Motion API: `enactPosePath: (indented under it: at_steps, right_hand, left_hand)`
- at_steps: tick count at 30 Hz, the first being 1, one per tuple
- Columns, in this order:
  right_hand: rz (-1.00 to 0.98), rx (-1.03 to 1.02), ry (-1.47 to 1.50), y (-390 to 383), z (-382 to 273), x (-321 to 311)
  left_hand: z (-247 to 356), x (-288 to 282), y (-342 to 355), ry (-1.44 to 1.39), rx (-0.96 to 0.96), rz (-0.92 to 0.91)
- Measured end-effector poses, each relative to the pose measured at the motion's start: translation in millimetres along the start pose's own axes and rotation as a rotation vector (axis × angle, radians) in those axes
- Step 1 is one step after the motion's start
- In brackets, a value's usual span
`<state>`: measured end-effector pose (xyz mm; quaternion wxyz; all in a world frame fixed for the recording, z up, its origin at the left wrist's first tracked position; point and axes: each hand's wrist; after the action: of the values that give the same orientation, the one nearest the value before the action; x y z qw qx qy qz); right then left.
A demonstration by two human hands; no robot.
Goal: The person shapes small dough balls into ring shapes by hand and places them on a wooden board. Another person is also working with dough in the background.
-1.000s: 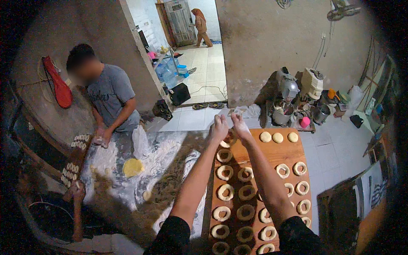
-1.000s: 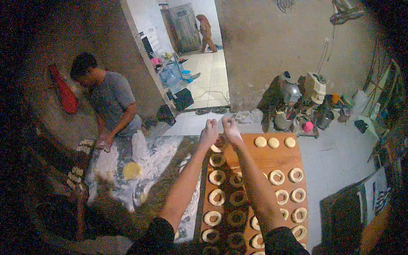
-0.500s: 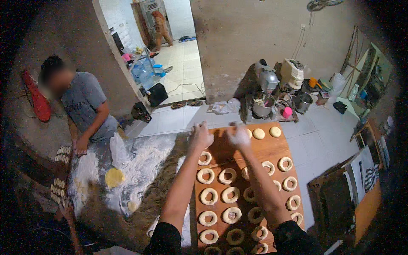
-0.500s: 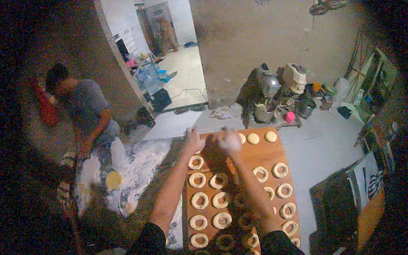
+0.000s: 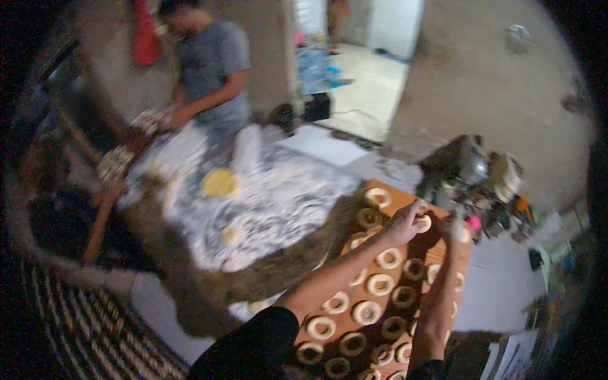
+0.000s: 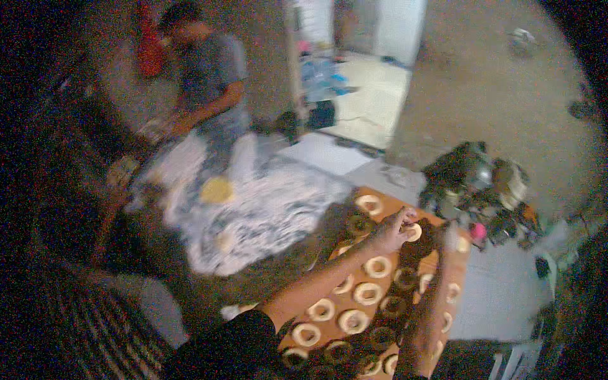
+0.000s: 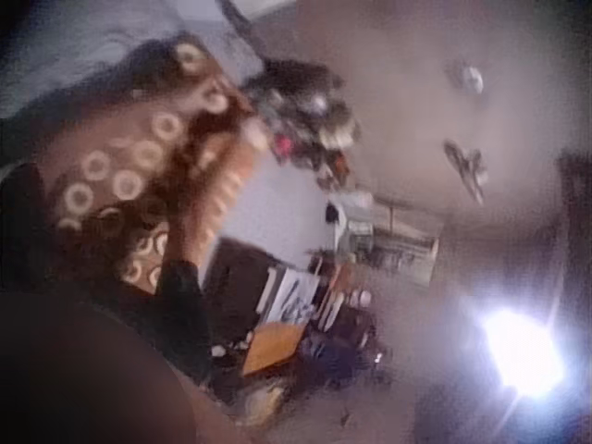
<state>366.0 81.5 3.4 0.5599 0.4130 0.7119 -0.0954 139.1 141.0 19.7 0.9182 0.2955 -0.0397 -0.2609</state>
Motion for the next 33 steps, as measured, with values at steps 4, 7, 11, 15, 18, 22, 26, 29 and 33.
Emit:
enactPosePath:
  at_steps: [4, 7, 11, 15, 18, 22, 26, 29, 33]
  right_hand:
    - [-0.245, -0.236, 0.527, -49, -100, 13]
    - [-0.458, -0.429, 0.494, -114, -202, 42]
    - [-0.962, -0.61, 0.827, -197, -349, 68]
    - [-0.901, -0.703, 0.534, -272, -437, 88]
    - [-0.583, -0.835, 0.174, -294, -450, 97]
    - [-0.599, -0.963, 0.189, -304, -457, 94]
    - [-0.86, -0.818, 0.406, -320, -481, 55]
    - [-1.19, -0.52, 0.775, -336, -479, 2]
    - [-1.276, -0.396, 1.055, -352, -470, -53]
  left_hand:
    - [19, -159, -104, 0.508, -0.156, 0.023]
    - [27, -265, -191, 0.586, -0.371, 0.047]
    - [46, -321, -259, 0.679, -0.457, -0.002]
    - [59, -341, -289, 0.838, -0.44, 0.244]
    - [57, -356, -312, 0.774, -0.266, 0.423]
    - [47, -381, -327, 0.449, -0.367, 0.51]
    - [52, -407, -309, 0.374, -0.482, 0.481]
    - [77, -419, -293, 0.215, -0.541, 0.489]
    - [124, -430, -278, -0.191, -0.394, 0.487]
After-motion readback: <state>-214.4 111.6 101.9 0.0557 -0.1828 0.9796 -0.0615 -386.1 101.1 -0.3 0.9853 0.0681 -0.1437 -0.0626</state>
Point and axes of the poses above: each hand's wrist, its own y-axis towards the middle knuckle, its own x-axis out of the palm, z = x × y, and after that the axes turned 3 degrees about x, right-handed
